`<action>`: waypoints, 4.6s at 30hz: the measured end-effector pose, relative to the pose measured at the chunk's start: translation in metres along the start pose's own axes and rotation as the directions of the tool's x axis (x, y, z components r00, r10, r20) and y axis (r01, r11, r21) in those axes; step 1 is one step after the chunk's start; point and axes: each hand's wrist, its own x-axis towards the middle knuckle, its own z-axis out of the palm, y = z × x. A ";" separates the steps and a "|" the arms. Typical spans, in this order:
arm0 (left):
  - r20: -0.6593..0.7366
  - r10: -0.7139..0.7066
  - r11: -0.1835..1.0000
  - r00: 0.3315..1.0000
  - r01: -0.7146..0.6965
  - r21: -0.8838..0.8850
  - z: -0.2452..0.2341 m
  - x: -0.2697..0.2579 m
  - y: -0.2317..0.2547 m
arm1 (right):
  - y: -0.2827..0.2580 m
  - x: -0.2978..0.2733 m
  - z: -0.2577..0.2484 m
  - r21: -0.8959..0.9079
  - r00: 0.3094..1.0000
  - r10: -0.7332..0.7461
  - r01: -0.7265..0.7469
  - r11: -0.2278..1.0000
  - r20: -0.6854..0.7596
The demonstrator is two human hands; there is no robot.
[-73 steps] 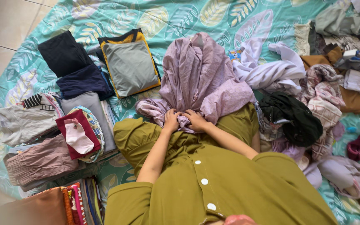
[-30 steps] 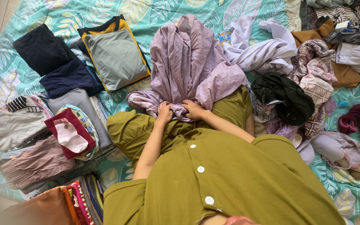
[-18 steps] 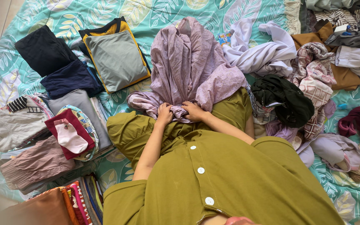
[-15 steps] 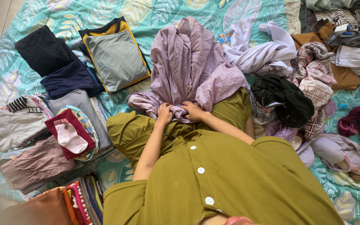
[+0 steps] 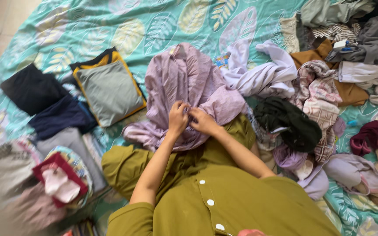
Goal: The person folds clothes by hand while sitting on a bed, including a purple cloth and a red pair of shorts.
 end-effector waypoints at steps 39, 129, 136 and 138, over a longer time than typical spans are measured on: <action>0.407 -0.036 0.870 0.913 -0.172 0.462 0.331 0.472 -0.085 | 0.511 0.448 -0.518 -0.199 0.521 0.530 -0.813 0.548 -0.669; 0.327 0.060 0.750 0.943 -0.259 0.609 0.353 0.443 -0.106 | 0.352 0.298 -0.345 0.137 0.554 0.828 -0.830 0.541 0.084; 0.343 0.073 0.767 0.937 -0.272 0.582 0.357 0.445 -0.095 | 0.342 0.269 -0.372 0.345 0.683 0.660 -0.729 0.591 0.312; 0.348 0.069 0.766 0.935 -0.273 0.582 0.356 0.437 -0.097 | 0.364 0.267 -0.401 0.447 0.802 0.560 -0.587 0.675 0.209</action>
